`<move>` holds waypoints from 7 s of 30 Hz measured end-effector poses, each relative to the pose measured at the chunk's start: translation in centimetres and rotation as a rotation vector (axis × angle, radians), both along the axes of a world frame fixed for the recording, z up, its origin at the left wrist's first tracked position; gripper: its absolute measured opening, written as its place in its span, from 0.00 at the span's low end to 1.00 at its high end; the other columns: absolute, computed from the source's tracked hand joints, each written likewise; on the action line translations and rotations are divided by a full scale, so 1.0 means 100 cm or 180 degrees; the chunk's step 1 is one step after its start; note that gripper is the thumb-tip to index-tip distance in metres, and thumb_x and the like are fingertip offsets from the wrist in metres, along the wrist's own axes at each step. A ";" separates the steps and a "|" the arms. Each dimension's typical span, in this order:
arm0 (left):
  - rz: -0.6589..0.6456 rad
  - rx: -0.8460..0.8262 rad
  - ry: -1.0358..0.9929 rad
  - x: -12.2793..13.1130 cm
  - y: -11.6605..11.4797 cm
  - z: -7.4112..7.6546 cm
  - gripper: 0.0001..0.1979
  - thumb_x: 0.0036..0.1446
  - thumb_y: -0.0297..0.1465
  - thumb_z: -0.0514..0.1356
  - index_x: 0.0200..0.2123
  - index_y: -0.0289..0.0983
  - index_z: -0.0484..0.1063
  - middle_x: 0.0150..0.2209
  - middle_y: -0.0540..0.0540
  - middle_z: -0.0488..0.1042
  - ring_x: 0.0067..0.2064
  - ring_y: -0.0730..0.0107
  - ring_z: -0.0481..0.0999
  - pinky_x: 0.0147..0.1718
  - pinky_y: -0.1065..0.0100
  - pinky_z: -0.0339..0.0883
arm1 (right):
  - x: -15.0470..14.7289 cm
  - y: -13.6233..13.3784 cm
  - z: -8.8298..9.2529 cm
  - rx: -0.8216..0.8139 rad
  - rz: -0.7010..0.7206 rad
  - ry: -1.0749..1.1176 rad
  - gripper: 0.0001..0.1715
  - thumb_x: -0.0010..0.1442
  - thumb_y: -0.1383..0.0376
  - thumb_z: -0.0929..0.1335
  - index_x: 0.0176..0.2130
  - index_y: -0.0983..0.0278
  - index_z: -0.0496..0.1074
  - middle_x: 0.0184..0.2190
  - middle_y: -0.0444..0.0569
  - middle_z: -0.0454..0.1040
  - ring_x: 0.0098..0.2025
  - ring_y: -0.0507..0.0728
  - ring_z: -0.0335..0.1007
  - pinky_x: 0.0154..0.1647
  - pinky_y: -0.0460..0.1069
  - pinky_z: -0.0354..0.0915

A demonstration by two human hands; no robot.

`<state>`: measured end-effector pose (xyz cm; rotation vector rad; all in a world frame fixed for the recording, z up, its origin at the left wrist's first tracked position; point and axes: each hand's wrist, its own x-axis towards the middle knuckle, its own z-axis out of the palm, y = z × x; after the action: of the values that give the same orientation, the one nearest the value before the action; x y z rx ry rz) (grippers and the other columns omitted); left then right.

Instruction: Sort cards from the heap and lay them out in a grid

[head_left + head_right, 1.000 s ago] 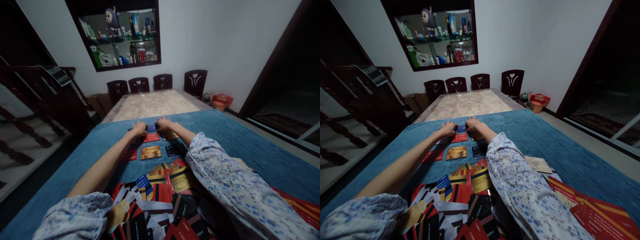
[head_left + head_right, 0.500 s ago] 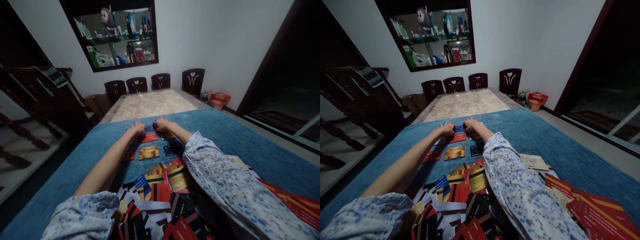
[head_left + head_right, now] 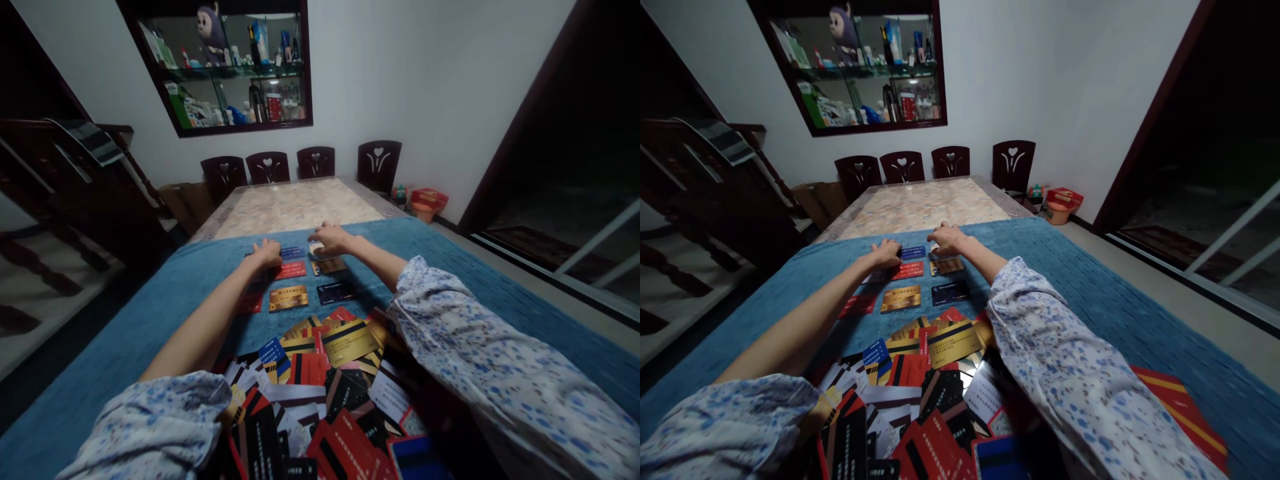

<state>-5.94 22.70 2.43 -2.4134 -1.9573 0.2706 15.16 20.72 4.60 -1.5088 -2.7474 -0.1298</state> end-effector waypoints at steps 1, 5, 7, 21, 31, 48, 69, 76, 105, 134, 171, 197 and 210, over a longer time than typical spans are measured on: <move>-0.0016 0.0021 -0.0003 0.000 -0.001 0.001 0.16 0.50 0.29 0.60 0.45 0.38 0.73 0.57 0.35 0.70 0.62 0.43 0.60 0.57 0.41 0.57 | 0.007 -0.005 0.002 0.0029 0.0005 0.0028 0.29 0.61 0.59 0.68 0.60 0.61 0.70 0.57 0.58 0.71 0.58 0.69 0.60 0.52 0.59 0.59; -0.0079 0.0154 -0.0010 0.002 -0.005 0.006 0.16 0.50 0.28 0.60 0.45 0.38 0.74 0.56 0.36 0.71 0.61 0.42 0.62 0.57 0.42 0.56 | 0.038 -0.027 0.009 0.0107 -0.0055 0.0100 0.25 0.62 0.61 0.68 0.58 0.61 0.71 0.54 0.56 0.73 0.57 0.67 0.59 0.50 0.56 0.57; -0.0117 0.0241 -0.0019 0.003 -0.008 0.009 0.17 0.51 0.28 0.59 0.46 0.38 0.74 0.57 0.36 0.71 0.61 0.41 0.62 0.56 0.42 0.56 | 0.053 -0.039 0.011 0.0127 -0.0075 0.0114 0.23 0.62 0.62 0.68 0.56 0.61 0.72 0.52 0.55 0.74 0.56 0.66 0.60 0.48 0.54 0.57; -0.0873 0.0831 -0.0485 0.047 -0.071 0.010 0.18 0.56 0.30 0.54 0.48 0.36 0.75 0.53 0.34 0.72 0.56 0.43 0.62 0.49 0.46 0.56 | 0.126 -0.120 -0.001 0.0572 -0.0053 0.0389 0.14 0.61 0.65 0.66 0.45 0.60 0.78 0.42 0.54 0.78 0.48 0.63 0.61 0.40 0.52 0.51; -0.1206 0.0937 -0.1071 0.085 -0.126 0.003 0.14 0.59 0.27 0.54 0.45 0.39 0.76 0.50 0.39 0.73 0.55 0.50 0.63 0.48 0.49 0.53 | 0.153 -0.158 -0.020 0.0797 -0.0101 0.0528 0.11 0.64 0.64 0.65 0.36 0.60 0.79 0.36 0.53 0.78 0.44 0.60 0.63 0.37 0.52 0.49; -0.2069 0.0350 -0.0996 0.187 -0.209 0.001 0.13 0.59 0.30 0.54 0.45 0.36 0.75 0.51 0.39 0.73 0.57 0.50 0.62 0.49 0.48 0.59 | 0.187 -0.213 -0.051 0.0566 -0.0530 0.0733 0.16 0.63 0.56 0.65 0.43 0.57 0.79 0.43 0.54 0.78 0.46 0.64 0.63 0.43 0.56 0.58; -0.2126 -0.0131 -0.1380 0.205 -0.198 -0.020 0.09 0.57 0.28 0.55 0.35 0.38 0.76 0.47 0.39 0.76 0.56 0.48 0.60 0.50 0.43 0.56 | 0.201 -0.219 -0.061 0.0055 -0.0550 0.1038 0.18 0.59 0.61 0.66 0.47 0.59 0.79 0.46 0.54 0.76 0.47 0.63 0.64 0.47 0.57 0.59; -0.2177 -0.0071 -0.1358 0.204 -0.197 -0.024 0.08 0.58 0.28 0.55 0.34 0.38 0.76 0.46 0.41 0.76 0.56 0.49 0.61 0.50 0.45 0.56 | 0.202 -0.218 -0.064 0.0100 -0.0462 0.1124 0.17 0.58 0.62 0.67 0.46 0.60 0.79 0.45 0.54 0.76 0.47 0.63 0.63 0.49 0.57 0.60; -0.1708 0.0407 -0.2040 0.199 -0.182 -0.029 0.15 0.63 0.23 0.50 0.41 0.39 0.76 0.42 0.43 0.78 0.52 0.60 0.68 0.51 0.55 0.55 | 0.203 -0.205 -0.076 0.0656 -0.0905 0.1532 0.13 0.62 0.66 0.63 0.36 0.63 0.77 0.33 0.52 0.78 0.39 0.59 0.68 0.42 0.52 0.62; -0.1600 0.0813 -0.2409 0.200 -0.184 -0.030 0.14 0.61 0.24 0.53 0.47 0.38 0.74 0.46 0.43 0.79 0.52 0.59 0.68 0.49 0.55 0.56 | 0.193 -0.212 -0.063 0.2283 -0.0462 0.1702 0.11 0.67 0.65 0.63 0.42 0.61 0.75 0.33 0.51 0.77 0.41 0.60 0.67 0.44 0.55 0.59; -0.1572 0.0662 -0.2052 0.197 -0.188 -0.027 0.18 0.56 0.19 0.52 0.47 0.40 0.68 0.39 0.46 0.77 0.47 0.60 0.71 0.48 0.59 0.59 | 0.191 -0.210 -0.075 0.1185 -0.0961 0.1498 0.16 0.61 0.68 0.65 0.49 0.62 0.73 0.40 0.53 0.79 0.43 0.61 0.68 0.44 0.54 0.58; -0.1372 0.0363 -0.1666 0.193 -0.182 -0.008 0.18 0.55 0.22 0.54 0.49 0.39 0.65 0.42 0.43 0.78 0.46 0.55 0.76 0.46 0.58 0.63 | 0.187 -0.212 -0.064 0.0806 -0.0932 0.1194 0.30 0.59 0.63 0.68 0.60 0.64 0.66 0.46 0.57 0.76 0.46 0.64 0.64 0.43 0.55 0.57; -0.1381 -0.0034 -0.1229 0.193 -0.182 0.006 0.20 0.49 0.22 0.60 0.47 0.36 0.65 0.47 0.36 0.77 0.51 0.47 0.74 0.47 0.54 0.64 | 0.188 -0.200 -0.047 0.0531 -0.0633 0.0830 0.20 0.60 0.61 0.68 0.52 0.59 0.70 0.40 0.52 0.76 0.41 0.62 0.65 0.38 0.52 0.55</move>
<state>13.38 4.50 3.04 -2.9842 -1.4631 -0.2116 33.96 0.69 -0.11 -1.6207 -2.3242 -0.1469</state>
